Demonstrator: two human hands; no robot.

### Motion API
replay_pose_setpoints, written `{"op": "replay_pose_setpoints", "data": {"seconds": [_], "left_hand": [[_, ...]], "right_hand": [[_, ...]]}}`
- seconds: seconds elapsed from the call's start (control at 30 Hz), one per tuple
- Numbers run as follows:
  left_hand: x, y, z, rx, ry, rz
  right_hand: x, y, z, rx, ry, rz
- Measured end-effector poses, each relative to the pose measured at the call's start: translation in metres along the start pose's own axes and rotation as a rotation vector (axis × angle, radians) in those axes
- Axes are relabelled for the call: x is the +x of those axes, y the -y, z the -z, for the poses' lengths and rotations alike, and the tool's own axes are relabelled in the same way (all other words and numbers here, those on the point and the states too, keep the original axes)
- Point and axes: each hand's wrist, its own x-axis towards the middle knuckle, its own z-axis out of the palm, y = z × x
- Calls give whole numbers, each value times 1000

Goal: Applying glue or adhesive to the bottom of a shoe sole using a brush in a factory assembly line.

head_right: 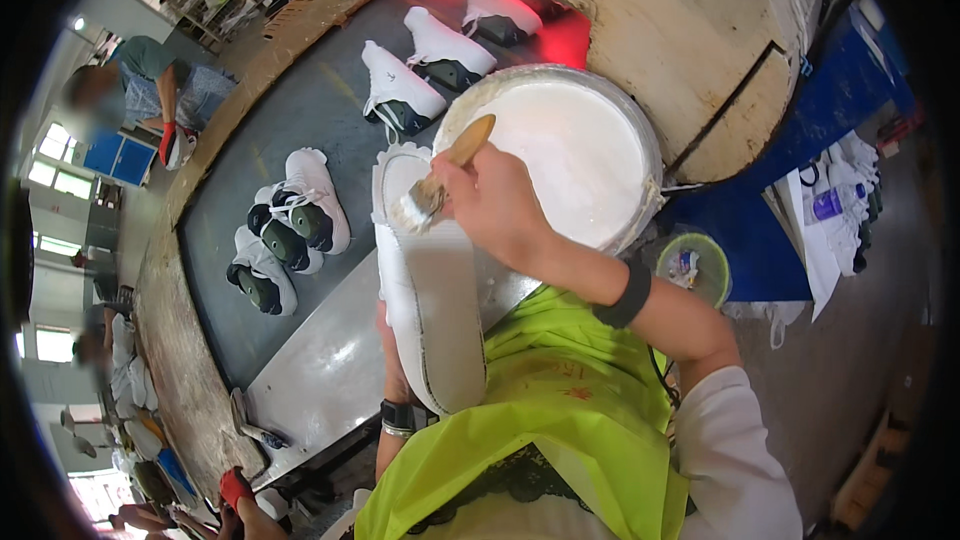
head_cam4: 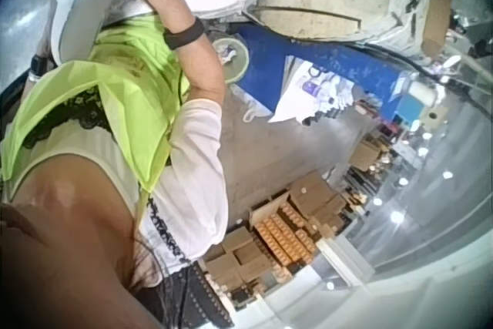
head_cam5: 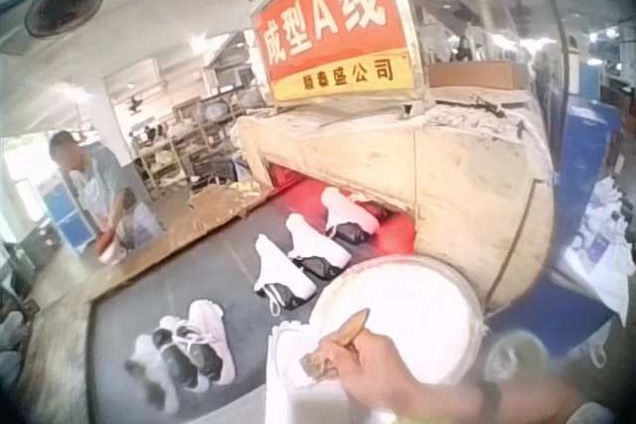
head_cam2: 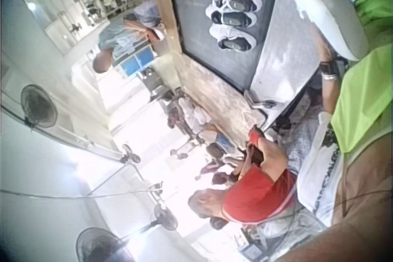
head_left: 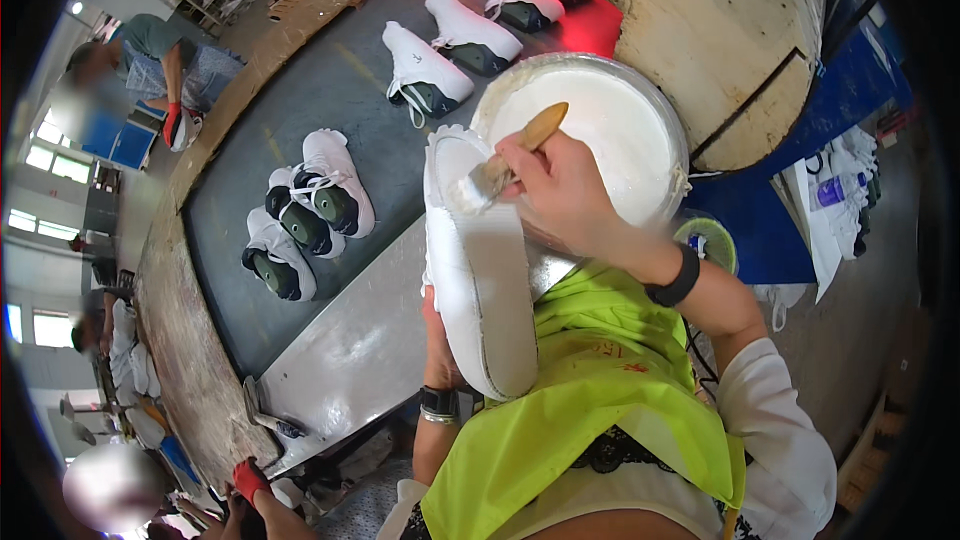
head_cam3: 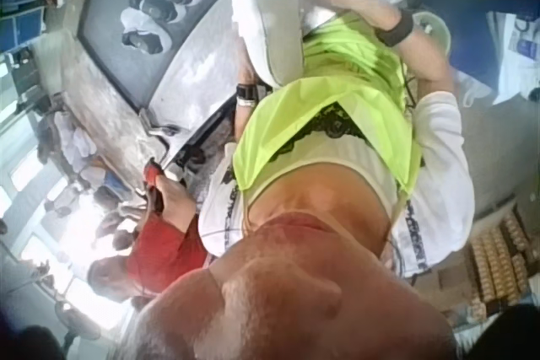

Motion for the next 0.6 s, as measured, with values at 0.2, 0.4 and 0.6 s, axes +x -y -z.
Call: {"op": "replay_pose_setpoints", "data": {"seconds": [0.2, 0.4, 0.6], "left_hand": [[-3, 3, -2, -102, 13, 59], [-10, 6, 5, -183, 50, 109], [-10, -1, 4, 9, -8, -2]], "right_hand": [[23, 6, -14, 164, -107, 94], [19, 1, -10, -152, -163, 201], [-7, 15, 4, 31, 186, 80]]}}
